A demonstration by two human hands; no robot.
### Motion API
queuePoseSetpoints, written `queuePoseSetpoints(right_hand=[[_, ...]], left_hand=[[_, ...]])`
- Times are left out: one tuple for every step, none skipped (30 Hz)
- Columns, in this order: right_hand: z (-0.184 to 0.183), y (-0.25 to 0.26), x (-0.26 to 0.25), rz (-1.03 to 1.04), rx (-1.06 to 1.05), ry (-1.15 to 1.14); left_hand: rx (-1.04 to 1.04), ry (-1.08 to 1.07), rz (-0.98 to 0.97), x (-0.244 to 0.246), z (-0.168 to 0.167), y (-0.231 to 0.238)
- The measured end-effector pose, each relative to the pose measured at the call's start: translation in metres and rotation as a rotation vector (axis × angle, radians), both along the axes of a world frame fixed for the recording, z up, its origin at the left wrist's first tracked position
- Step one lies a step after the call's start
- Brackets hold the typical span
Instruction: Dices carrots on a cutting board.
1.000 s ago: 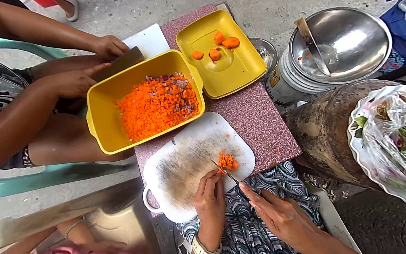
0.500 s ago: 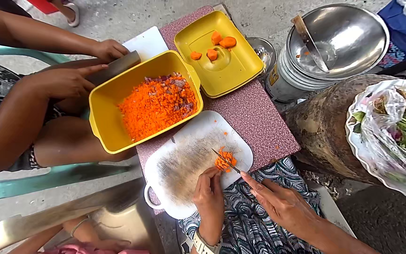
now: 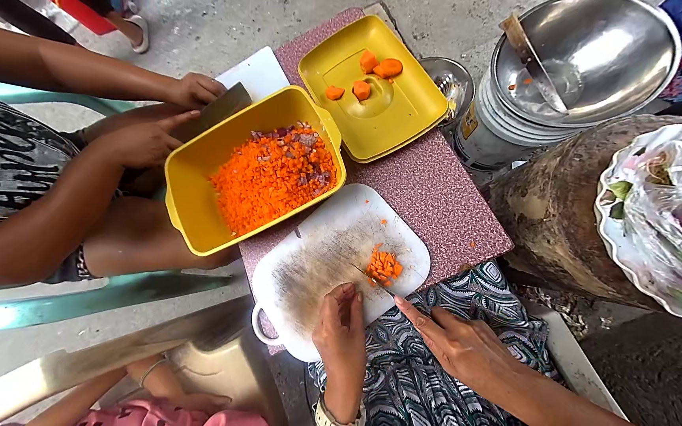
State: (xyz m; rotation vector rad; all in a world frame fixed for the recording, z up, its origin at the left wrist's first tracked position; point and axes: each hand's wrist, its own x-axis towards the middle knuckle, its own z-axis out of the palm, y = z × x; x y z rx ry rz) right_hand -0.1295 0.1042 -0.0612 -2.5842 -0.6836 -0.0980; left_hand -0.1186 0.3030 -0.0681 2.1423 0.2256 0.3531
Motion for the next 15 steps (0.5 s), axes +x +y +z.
queuePoseSetpoints(right_hand=[[0.000,0.000,0.001,0.003,0.004,0.007],[0.002,0.000,0.003,0.007,0.017,0.020],[0.003,-0.002,0.005,0.014,0.037,0.031],[0.004,-0.005,0.007,0.027,0.054,0.032],[0.004,-0.009,0.010,0.037,0.068,0.017],[0.006,-0.013,0.012,0.041,0.075,-0.005],[0.007,-0.017,0.014,0.039,0.075,-0.029],[0.009,-0.021,0.016,0.029,0.073,-0.048],[0.011,-0.026,0.018,0.012,0.069,-0.061],[0.012,-0.030,0.020,-0.008,0.062,-0.073],[0.012,-0.033,0.022,-0.028,0.055,-0.077],[0.011,-0.036,0.024,-0.040,0.049,-0.080],[0.010,-0.038,0.025,-0.044,0.040,-0.084],[0.008,-0.040,0.025,-0.041,0.024,-0.081],[0.006,-0.041,0.025,-0.035,0.008,-0.073]], left_hand=[[-0.002,0.003,0.000,0.000,0.001,-0.001],[0.002,0.009,-0.001,0.000,0.002,0.000],[0.017,0.014,0.002,0.000,0.003,0.001],[0.051,0.013,0.014,-0.001,0.004,0.004],[0.104,0.004,0.036,-0.002,0.006,0.010],[0.169,-0.008,0.068,-0.004,0.008,0.018],[0.239,-0.013,0.108,-0.006,0.009,0.029],[0.305,0.006,0.150,-0.010,0.010,0.041],[0.352,0.040,0.189,-0.014,0.010,0.054],[0.378,0.073,0.228,-0.018,0.010,0.065],[0.396,0.105,0.269,-0.022,0.009,0.075],[0.404,0.134,0.312,-0.026,0.008,0.082],[0.408,0.164,0.349,-0.029,0.008,0.087],[0.404,0.182,0.377,-0.031,0.009,0.090],[0.397,0.191,0.397,-0.033,0.009,0.091]])
